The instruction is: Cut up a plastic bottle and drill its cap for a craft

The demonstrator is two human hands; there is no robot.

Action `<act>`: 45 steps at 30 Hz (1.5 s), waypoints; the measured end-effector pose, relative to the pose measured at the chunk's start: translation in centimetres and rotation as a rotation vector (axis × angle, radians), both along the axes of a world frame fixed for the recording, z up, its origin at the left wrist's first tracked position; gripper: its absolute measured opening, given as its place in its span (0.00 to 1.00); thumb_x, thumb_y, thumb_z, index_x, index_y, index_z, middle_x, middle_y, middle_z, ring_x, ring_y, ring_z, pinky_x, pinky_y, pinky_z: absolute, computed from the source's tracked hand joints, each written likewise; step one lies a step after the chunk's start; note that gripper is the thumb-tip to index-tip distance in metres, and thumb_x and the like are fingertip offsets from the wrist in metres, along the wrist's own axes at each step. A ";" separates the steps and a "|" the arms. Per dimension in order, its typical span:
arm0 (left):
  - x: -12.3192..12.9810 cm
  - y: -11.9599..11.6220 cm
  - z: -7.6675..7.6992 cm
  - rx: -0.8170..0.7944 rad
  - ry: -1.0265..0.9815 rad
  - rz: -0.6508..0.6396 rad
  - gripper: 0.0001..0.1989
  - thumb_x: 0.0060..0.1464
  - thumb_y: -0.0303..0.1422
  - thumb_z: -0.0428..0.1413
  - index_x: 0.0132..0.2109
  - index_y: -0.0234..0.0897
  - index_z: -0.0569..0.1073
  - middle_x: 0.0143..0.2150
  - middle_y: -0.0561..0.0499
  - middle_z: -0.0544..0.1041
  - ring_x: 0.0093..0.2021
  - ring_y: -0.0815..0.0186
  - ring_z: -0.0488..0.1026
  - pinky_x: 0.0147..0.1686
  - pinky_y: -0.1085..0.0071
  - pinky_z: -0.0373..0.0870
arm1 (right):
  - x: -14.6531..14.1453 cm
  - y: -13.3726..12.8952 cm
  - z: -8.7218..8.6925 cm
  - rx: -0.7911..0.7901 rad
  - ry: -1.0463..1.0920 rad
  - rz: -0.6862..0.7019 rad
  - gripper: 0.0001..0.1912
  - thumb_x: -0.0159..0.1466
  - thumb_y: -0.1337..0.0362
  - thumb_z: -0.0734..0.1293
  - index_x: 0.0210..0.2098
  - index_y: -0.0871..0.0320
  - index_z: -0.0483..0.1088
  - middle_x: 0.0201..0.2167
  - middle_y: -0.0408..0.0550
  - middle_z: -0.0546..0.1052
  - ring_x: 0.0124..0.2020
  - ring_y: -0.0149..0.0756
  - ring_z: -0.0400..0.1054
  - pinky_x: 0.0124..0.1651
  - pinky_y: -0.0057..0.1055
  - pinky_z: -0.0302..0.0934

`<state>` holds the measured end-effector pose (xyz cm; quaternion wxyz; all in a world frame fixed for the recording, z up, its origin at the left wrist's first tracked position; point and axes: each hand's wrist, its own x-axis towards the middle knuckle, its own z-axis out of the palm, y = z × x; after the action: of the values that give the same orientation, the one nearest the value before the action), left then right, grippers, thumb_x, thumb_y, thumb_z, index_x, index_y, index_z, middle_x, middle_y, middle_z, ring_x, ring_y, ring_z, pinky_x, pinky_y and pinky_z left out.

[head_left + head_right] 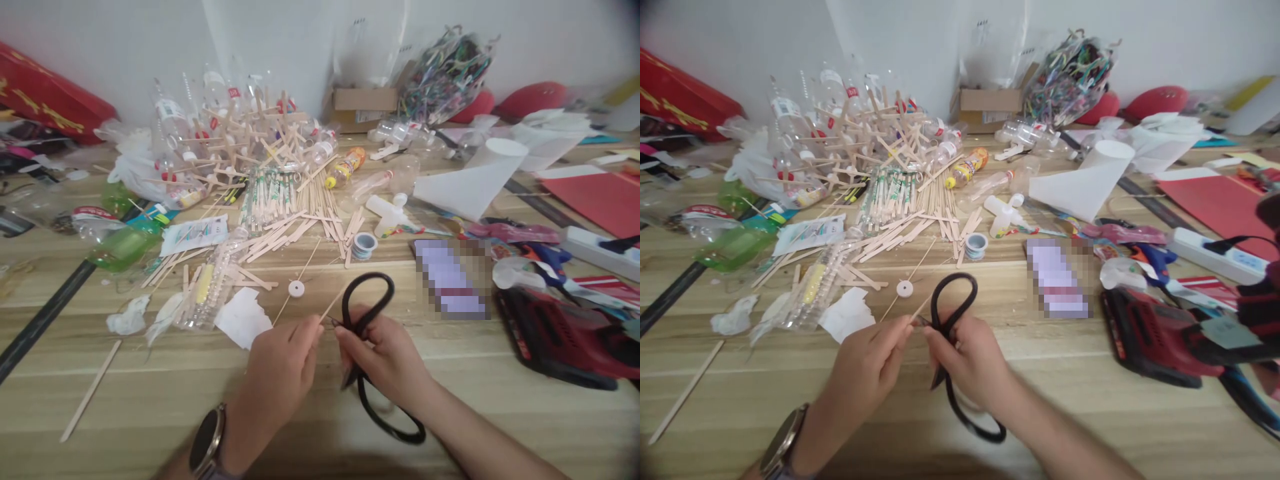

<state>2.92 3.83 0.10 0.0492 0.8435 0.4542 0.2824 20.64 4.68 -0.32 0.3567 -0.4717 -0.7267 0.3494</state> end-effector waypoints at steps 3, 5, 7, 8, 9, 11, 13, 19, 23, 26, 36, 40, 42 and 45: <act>0.0 0.0 0.1 -0.033 0.034 0.011 0.15 0.66 0.28 0.42 0.38 0.33 0.73 0.25 0.48 0.79 0.24 0.61 0.78 0.23 0.70 0.70 | 0.2 0.0 -0.1 0.330 -0.165 -0.061 0.15 0.67 0.60 0.60 0.25 0.56 0.66 0.19 0.46 0.75 0.20 0.32 0.69 0.24 0.26 0.59; 0.0 -0.1 0.1 -0.024 0.030 0.004 0.15 0.66 0.28 0.41 0.39 0.33 0.73 0.25 0.48 0.79 0.24 0.62 0.77 0.22 0.70 0.70 | 0.2 -0.1 0.1 0.243 -0.123 -0.031 0.17 0.69 0.60 0.59 0.24 0.56 0.65 0.18 0.44 0.73 0.18 0.30 0.67 0.22 0.24 0.58; 0.0 -0.2 0.2 0.008 0.004 -0.002 0.16 0.67 0.29 0.40 0.41 0.33 0.73 0.26 0.48 0.80 0.24 0.62 0.78 0.24 0.70 0.71 | 0.1 -0.2 0.3 0.037 -0.023 0.019 0.19 0.70 0.60 0.57 0.22 0.55 0.63 0.15 0.40 0.71 0.15 0.28 0.65 0.20 0.22 0.56; 0.0 -0.3 0.2 0.020 -0.007 0.002 0.16 0.67 0.29 0.40 0.42 0.32 0.73 0.26 0.47 0.80 0.25 0.61 0.78 0.25 0.69 0.71 | 0.0 -0.3 0.3 -0.014 -0.003 0.030 0.20 0.71 0.61 0.57 0.22 0.55 0.62 0.14 0.39 0.71 0.15 0.28 0.65 0.20 0.22 0.57; 0.0 -0.3 0.2 0.021 -0.012 0.008 0.16 0.67 0.29 0.40 0.43 0.32 0.73 0.27 0.47 0.80 0.25 0.61 0.78 0.25 0.68 0.72 | 0.0 -0.3 0.4 0.008 -0.010 0.020 0.20 0.70 0.61 0.57 0.22 0.55 0.62 0.15 0.40 0.71 0.16 0.28 0.66 0.20 0.22 0.57; 0.0 -0.5 0.2 -0.006 -0.003 0.014 0.16 0.67 0.29 0.41 0.42 0.33 0.73 0.26 0.48 0.79 0.25 0.61 0.78 0.25 0.68 0.71 | -0.1 -0.3 0.2 0.214 -0.088 -0.044 0.18 0.69 0.61 0.59 0.22 0.56 0.65 0.17 0.43 0.73 0.18 0.30 0.67 0.23 0.24 0.59; 0.1 -0.6 0.2 -0.025 0.006 0.012 0.15 0.66 0.29 0.41 0.40 0.34 0.72 0.26 0.48 0.79 0.25 0.61 0.78 0.24 0.68 0.70 | -0.1 -0.3 0.1 0.360 -0.139 -0.090 0.17 0.67 0.60 0.60 0.23 0.56 0.66 0.18 0.45 0.74 0.20 0.32 0.68 0.24 0.25 0.60; 0.3 -0.8 0.4 0.093 0.015 0.038 0.14 0.67 0.29 0.41 0.42 0.33 0.71 0.24 0.50 0.77 0.22 0.61 0.75 0.21 0.67 0.67 | 0.0 -0.5 0.5 -0.099 0.096 0.056 0.15 0.70 0.62 0.56 0.28 0.56 0.63 0.13 0.38 0.70 0.13 0.29 0.64 0.17 0.23 0.56; 0.5 -0.8 0.7 0.072 0.008 0.042 0.15 0.67 0.29 0.41 0.39 0.34 0.71 0.24 0.51 0.77 0.21 0.62 0.75 0.20 0.68 0.67 | 0.2 -0.4 0.4 0.471 -0.138 -0.026 0.11 0.67 0.67 0.61 0.28 0.57 0.68 0.19 0.43 0.75 0.20 0.31 0.70 0.24 0.25 0.59; 0.5 -0.9 0.8 0.084 0.006 0.036 0.15 0.67 0.28 0.40 0.40 0.34 0.70 0.24 0.51 0.77 0.22 0.63 0.76 0.20 0.69 0.68 | 0.2 -0.4 0.5 0.392 -0.104 -0.010 0.13 0.68 0.68 0.60 0.27 0.57 0.68 0.19 0.41 0.75 0.19 0.29 0.69 0.23 0.24 0.59; 0.3 -0.8 0.2 0.063 0.033 0.036 0.15 0.67 0.28 0.40 0.43 0.32 0.71 0.26 0.49 0.79 0.24 0.63 0.78 0.24 0.70 0.73 | 0.2 -0.3 0.5 0.324 -0.142 0.016 0.17 0.70 0.66 0.59 0.25 0.57 0.68 0.17 0.40 0.73 0.17 0.27 0.67 0.21 0.23 0.58; 0.3 -0.7 0.3 0.078 0.027 0.033 0.15 0.67 0.29 0.40 0.43 0.32 0.71 0.27 0.48 0.79 0.24 0.64 0.77 0.25 0.71 0.74 | 0.2 -0.2 0.7 0.188 -0.089 0.030 0.17 0.71 0.67 0.58 0.25 0.56 0.66 0.15 0.38 0.71 0.15 0.27 0.66 0.20 0.22 0.58; 0.3 -0.7 0.3 0.032 0.039 0.024 0.15 0.67 0.28 0.41 0.42 0.33 0.72 0.25 0.49 0.79 0.24 0.64 0.77 0.24 0.71 0.74 | 0.3 -0.1 0.7 0.421 -0.174 0.011 0.13 0.70 0.66 0.60 0.29 0.57 0.69 0.18 0.42 0.75 0.17 0.30 0.68 0.21 0.25 0.59; 0.3 -0.7 0.3 0.015 0.026 0.005 0.14 0.66 0.27 0.41 0.41 0.32 0.72 0.26 0.48 0.79 0.24 0.63 0.77 0.24 0.70 0.74 | 0.3 -0.2 0.7 0.479 -0.206 0.005 0.12 0.69 0.66 0.60 0.29 0.56 0.69 0.19 0.42 0.74 0.18 0.31 0.69 0.21 0.26 0.60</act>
<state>3.18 3.16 0.35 0.0363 0.8463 0.4548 0.2749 20.98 4.49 0.41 0.3814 -0.4049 -0.8225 0.1184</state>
